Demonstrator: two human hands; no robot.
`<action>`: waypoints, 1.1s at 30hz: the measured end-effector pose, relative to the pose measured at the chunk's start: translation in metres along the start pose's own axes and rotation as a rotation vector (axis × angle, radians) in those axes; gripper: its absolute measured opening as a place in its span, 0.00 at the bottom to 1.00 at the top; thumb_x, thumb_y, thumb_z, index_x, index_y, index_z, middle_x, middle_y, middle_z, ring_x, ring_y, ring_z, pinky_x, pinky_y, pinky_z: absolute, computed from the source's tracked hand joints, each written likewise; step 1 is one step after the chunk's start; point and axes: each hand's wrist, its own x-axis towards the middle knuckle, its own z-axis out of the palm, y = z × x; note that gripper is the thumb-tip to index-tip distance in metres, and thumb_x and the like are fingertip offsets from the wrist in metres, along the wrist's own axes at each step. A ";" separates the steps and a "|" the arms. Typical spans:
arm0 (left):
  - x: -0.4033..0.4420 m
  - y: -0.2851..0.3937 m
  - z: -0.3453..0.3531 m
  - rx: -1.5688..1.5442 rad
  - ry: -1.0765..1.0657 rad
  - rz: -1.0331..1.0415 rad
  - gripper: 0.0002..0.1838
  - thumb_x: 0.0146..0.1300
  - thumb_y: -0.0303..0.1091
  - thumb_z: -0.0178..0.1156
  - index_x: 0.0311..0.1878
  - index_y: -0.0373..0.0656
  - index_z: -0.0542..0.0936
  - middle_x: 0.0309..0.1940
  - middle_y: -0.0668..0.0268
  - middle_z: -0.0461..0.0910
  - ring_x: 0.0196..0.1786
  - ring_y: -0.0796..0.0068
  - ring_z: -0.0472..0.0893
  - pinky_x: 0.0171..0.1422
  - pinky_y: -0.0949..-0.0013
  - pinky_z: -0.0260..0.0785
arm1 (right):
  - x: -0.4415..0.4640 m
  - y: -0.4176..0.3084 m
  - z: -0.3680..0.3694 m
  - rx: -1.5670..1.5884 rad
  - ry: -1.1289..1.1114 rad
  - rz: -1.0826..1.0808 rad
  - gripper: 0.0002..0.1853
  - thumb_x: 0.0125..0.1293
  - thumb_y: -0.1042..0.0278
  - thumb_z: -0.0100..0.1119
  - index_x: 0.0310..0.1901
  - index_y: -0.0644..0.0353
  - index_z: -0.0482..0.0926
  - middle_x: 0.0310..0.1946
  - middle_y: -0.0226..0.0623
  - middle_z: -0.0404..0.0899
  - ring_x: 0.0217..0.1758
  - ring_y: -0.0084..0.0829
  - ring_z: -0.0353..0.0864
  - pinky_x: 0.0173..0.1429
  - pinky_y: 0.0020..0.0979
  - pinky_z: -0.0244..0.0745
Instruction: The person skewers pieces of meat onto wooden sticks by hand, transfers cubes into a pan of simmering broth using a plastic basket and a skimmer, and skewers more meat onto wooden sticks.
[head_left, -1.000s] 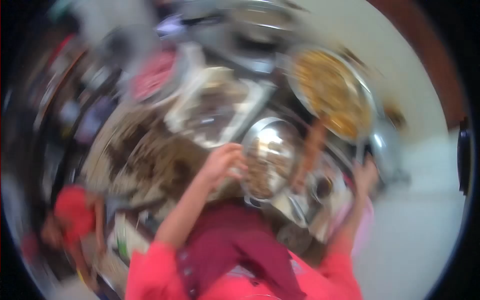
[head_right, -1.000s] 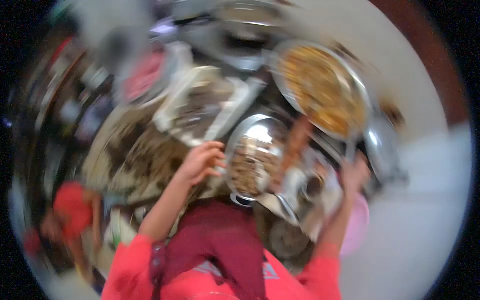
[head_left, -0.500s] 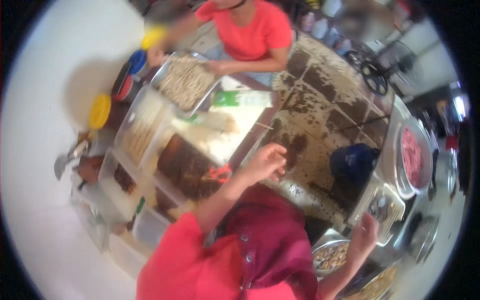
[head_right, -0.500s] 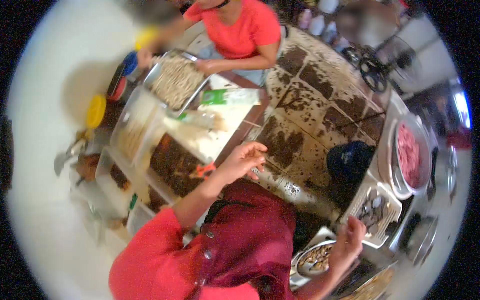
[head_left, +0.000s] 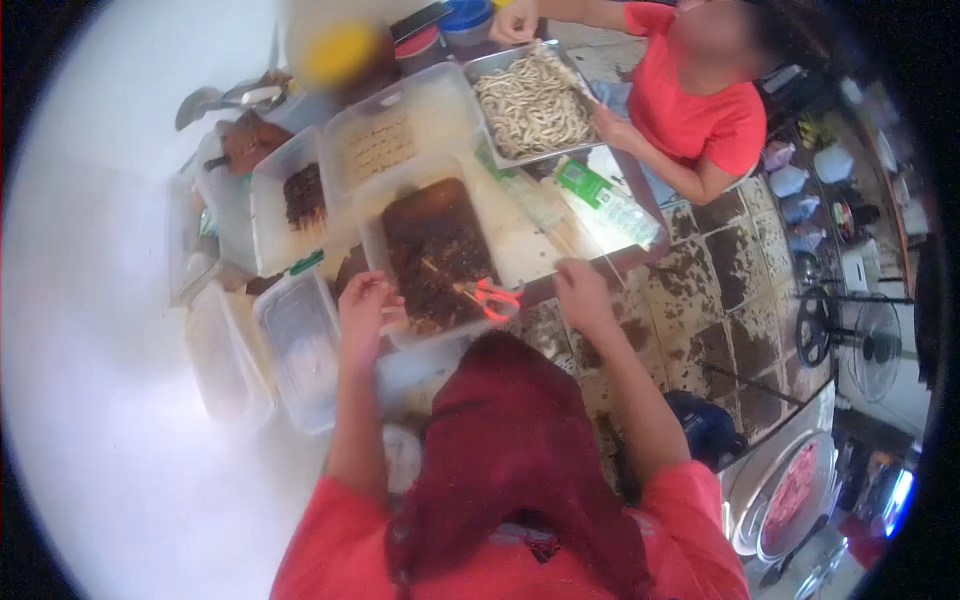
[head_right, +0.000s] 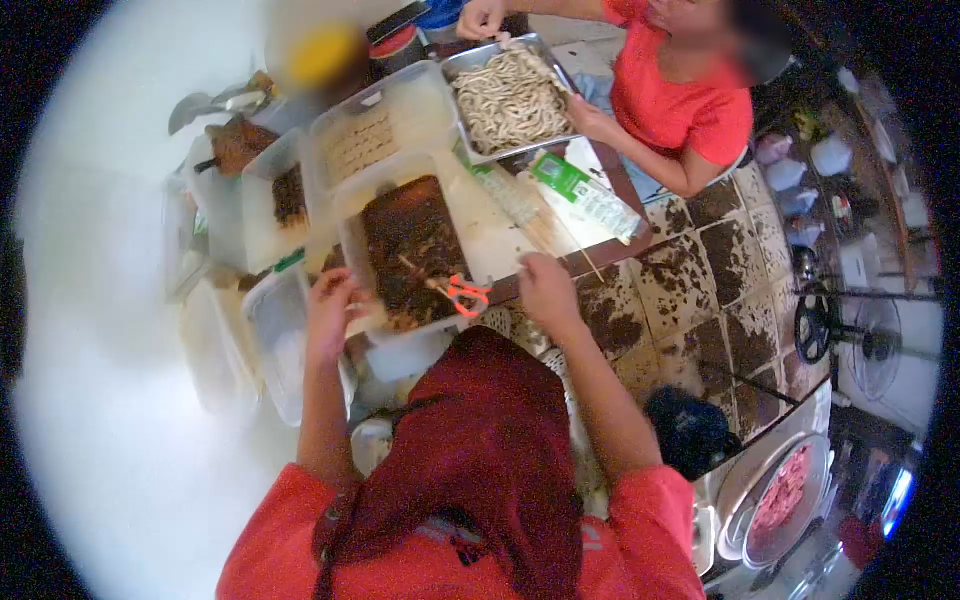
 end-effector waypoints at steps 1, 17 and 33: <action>0.004 -0.009 -0.005 0.008 -0.003 -0.046 0.11 0.60 0.30 0.54 0.46 0.38 0.72 0.33 0.63 0.76 0.32 0.72 0.79 0.31 0.69 0.76 | 0.007 -0.023 0.012 -0.067 -0.113 -0.085 0.11 0.57 0.68 0.50 0.40 0.62 0.76 0.37 0.48 0.75 0.43 0.49 0.74 0.47 0.42 0.70; 0.109 -0.109 0.014 0.411 -0.027 -0.030 0.12 0.55 0.27 0.54 0.43 0.34 0.75 0.27 0.57 0.79 0.30 0.64 0.80 0.32 0.67 0.74 | 0.041 -0.089 0.142 -0.579 -0.507 -0.070 0.09 0.53 0.64 0.56 0.28 0.61 0.80 0.33 0.48 0.79 0.37 0.46 0.80 0.40 0.43 0.73; 0.201 -0.123 0.056 0.540 -0.362 0.148 0.12 0.59 0.31 0.56 0.46 0.38 0.73 0.40 0.59 0.76 0.42 0.59 0.78 0.47 0.61 0.71 | 0.016 -0.057 0.054 0.182 -0.180 0.370 0.12 0.60 0.66 0.52 0.37 0.68 0.78 0.25 0.49 0.78 0.31 0.34 0.80 0.38 0.34 0.72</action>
